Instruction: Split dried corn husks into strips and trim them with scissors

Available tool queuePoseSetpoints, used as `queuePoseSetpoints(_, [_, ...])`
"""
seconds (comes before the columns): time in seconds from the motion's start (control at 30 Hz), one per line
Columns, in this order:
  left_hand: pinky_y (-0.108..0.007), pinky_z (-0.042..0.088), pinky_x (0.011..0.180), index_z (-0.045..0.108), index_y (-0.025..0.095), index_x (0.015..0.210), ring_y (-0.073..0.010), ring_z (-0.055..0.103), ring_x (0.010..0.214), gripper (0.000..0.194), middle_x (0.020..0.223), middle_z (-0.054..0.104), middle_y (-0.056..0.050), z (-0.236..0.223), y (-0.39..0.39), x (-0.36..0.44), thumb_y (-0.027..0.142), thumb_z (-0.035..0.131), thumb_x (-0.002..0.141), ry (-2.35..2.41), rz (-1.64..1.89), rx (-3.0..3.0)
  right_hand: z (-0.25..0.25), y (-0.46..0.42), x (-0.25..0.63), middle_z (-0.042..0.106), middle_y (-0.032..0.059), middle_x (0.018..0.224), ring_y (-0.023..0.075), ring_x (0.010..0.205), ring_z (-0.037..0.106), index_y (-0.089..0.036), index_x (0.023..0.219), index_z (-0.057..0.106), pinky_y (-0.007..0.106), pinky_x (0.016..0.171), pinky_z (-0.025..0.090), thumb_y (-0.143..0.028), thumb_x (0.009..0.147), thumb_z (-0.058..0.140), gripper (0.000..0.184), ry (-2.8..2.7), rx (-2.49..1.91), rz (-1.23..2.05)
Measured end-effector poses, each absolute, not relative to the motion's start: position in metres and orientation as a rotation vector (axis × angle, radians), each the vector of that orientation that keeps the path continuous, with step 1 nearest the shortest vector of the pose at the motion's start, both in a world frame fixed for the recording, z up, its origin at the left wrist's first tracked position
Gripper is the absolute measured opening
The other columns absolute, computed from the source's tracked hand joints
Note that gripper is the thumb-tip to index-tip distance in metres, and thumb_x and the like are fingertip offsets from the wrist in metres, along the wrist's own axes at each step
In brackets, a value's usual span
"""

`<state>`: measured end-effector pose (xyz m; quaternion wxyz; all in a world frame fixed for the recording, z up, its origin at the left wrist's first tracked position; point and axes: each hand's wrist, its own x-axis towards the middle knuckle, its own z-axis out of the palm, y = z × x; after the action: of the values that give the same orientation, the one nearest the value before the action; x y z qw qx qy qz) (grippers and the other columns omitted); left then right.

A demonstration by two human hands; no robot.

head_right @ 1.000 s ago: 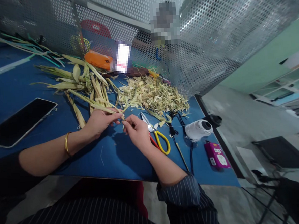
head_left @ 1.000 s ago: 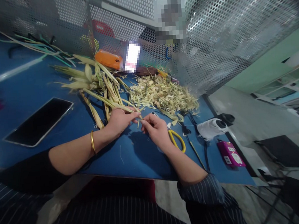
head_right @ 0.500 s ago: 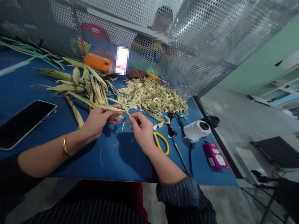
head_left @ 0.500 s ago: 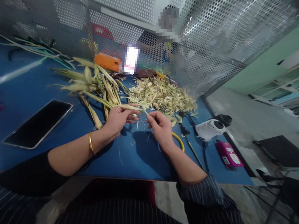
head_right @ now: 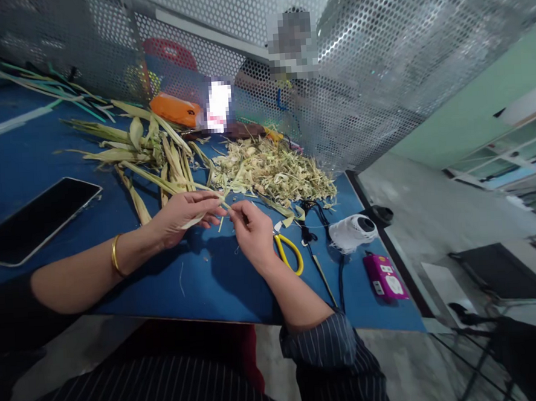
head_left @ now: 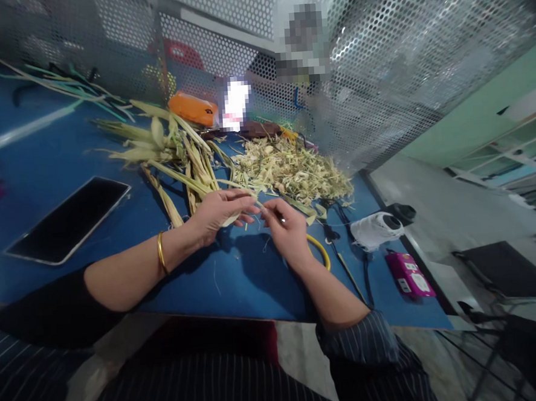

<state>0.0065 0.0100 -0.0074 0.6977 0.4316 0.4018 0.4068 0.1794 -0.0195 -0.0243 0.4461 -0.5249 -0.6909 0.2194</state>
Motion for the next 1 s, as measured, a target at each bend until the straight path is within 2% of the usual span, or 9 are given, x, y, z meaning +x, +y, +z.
queuePoseSetpoints(0.13, [-0.02,0.045,0.053,0.074,0.012,0.095,-0.0107,0.065,0.06,0.038,0.076,0.074,-0.008,-0.009,0.009,0.009,0.043,0.077,0.074,0.956,0.909,0.984,-0.024,-0.019,0.18,0.06,-0.0005,0.07,0.0122,0.062,0.052,-0.021,0.081,0.06,0.026,0.063,0.042,-0.031,0.091,0.053,0.016,-1.841,-1.298,0.491])
queuePoseSetpoints(0.27, [-0.019,0.041,0.049,0.074,0.011,0.093,-0.0095,0.063,0.059,0.03,0.081,0.074,-0.009,-0.008,0.009,0.01,0.034,0.077,0.074,1.016,0.993,0.959,-0.025,-0.019,0.182,0.063,0.0017,0.074,0.0135,0.065,0.054,-0.021,0.087,0.061,0.026,0.063,0.042,-0.034,0.092,0.053,0.017,-1.862,-1.325,0.394])
queuePoseSetpoints(0.43, [-0.019,0.036,0.042,0.074,0.012,0.089,-0.0081,0.06,0.053,0.024,0.083,0.074,-0.009,-0.013,0.009,0.011,0.027,0.078,0.071,1.008,1.037,0.927,-0.021,-0.023,0.18,0.059,-0.001,0.065,0.0116,0.059,0.05,-0.021,0.074,0.057,0.024,0.06,0.039,-0.029,0.091,0.053,0.019,-1.942,-1.282,0.396])
queuePoseSetpoints(0.57, [-0.016,0.035,0.041,0.073,0.011,0.083,-0.0057,0.055,0.051,0.022,0.079,0.073,-0.008,-0.018,0.012,0.012,0.028,0.079,0.071,0.986,1.048,0.859,-0.015,-0.026,0.177,0.06,-0.001,0.065,0.0112,0.06,0.052,-0.021,0.073,0.057,0.023,0.061,0.039,-0.026,0.091,0.053,0.019,-2.035,-1.199,0.408])
queuePoseSetpoints(0.7, [-0.014,0.04,0.044,0.073,0.012,0.087,-0.0061,0.061,0.057,0.022,0.093,0.075,-0.01,-0.015,0.016,0.009,0.029,0.077,0.074,1.004,0.976,0.766,-0.017,-0.026,0.177,0.061,-0.0017,0.066,0.0101,0.057,0.051,-0.021,0.082,0.06,0.023,0.06,0.039,-0.03,0.093,0.051,0.017,-1.955,-1.268,0.487])
queuePoseSetpoints(0.77, [-0.014,0.042,0.045,0.073,0.013,0.088,-0.006,0.062,0.058,0.022,0.096,0.075,-0.01,-0.012,0.016,0.008,0.03,0.076,0.075,1.003,0.967,0.762,-0.018,-0.026,0.177,0.059,-0.0028,0.061,0.01,0.054,0.048,-0.021,0.077,0.059,0.023,0.058,0.038,-0.034,0.092,0.052,0.021,-1.902,-1.336,0.485])
queuePoseSetpoints(0.87, [-0.014,0.041,0.045,0.073,0.013,0.084,-0.005,0.06,0.054,0.018,0.09,0.075,-0.008,-0.011,0.015,0.008,0.027,0.077,0.074,1.038,1.013,0.768,-0.016,-0.027,0.178,0.053,-0.0043,0.053,0.0102,0.05,0.045,-0.021,0.067,0.055,0.024,0.055,0.036,-0.04,0.091,0.054,0.031,-1.847,-1.36,0.603])
queuePoseSetpoints(0.93, [-0.015,0.041,0.044,0.073,0.012,0.081,-0.0049,0.059,0.054,0.017,0.087,0.075,-0.008,-0.01,0.014,0.009,0.027,0.076,0.074,1.052,1.034,0.768,-0.013,-0.027,0.18,0.055,-0.0036,0.054,0.0109,0.052,0.049,-0.021,0.067,0.058,0.025,0.057,0.039,-0.043,0.091,0.054,0.033,-1.798,-1.32,0.751])
queuePoseSetpoints(1.0, [-0.014,0.041,0.044,0.072,0.012,0.079,-0.0048,0.059,0.054,0.017,0.087,0.075,-0.008,-0.009,0.014,0.009,0.028,0.076,0.075,1.05,1.03,0.763,-0.009,-0.025,0.184,0.063,-0.0003,0.065,0.0131,0.063,0.057,-0.02,0.075,0.065,0.026,0.065,0.044,-0.047,0.091,0.051,0.035,-1.703,-1.266,0.812])
